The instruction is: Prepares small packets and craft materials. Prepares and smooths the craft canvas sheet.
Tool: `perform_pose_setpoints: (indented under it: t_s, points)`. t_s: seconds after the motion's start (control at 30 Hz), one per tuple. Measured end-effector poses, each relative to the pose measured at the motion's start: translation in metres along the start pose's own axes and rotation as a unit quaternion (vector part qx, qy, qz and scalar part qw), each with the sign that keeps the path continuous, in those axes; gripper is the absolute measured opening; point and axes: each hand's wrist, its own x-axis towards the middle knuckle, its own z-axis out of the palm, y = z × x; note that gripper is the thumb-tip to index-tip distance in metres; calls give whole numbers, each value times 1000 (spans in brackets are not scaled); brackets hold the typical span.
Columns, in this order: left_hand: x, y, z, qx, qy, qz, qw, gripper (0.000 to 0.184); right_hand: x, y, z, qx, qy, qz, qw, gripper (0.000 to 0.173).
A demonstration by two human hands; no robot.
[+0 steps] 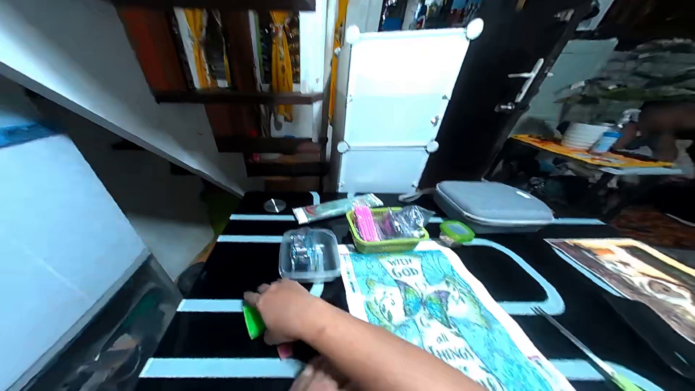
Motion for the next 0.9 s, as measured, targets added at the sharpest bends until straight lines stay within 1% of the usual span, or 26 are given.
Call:
perform_pose_setpoints:
  t_s: [0.07,0.17,0.2,0.27,0.37,0.43,0.53,0.6,0.73,0.9]
  points:
    - [-1,-3,-1,-6,7,-5,1000,46,-24,8,-7,36,23,-34,998,78]
    - [-1,-9,-6,-23,-22,-12,999,47,-77,32,-12,101,78,-82,988,68]
    - [-1,-9,-9,-27,-31,-15,999,47,-95,44,-6,120,102,-90,983,64]
    - [-1,-9,-8,-31,-22,-5,999,47,-131,71,12,155,151,-82,973,57]
    - [1,-3,-1,-50,-9,5,999,49,-185,108,47,184,188,9,965,52]
    - [3,2,8,-50,5,0,999,61,-215,131,74,189,240,79,949,50]
    - [7,5,18,-8,2,-13,1000,84,-249,162,105,174,302,180,920,50]
    - [8,2,22,14,-4,-16,1000,91,-261,175,118,172,326,221,903,51]
    - [7,-4,23,32,-20,-19,999,99,-267,180,123,213,312,269,886,58]
    - [8,-9,18,45,-38,-22,998,105,-262,166,114,215,262,308,889,61]
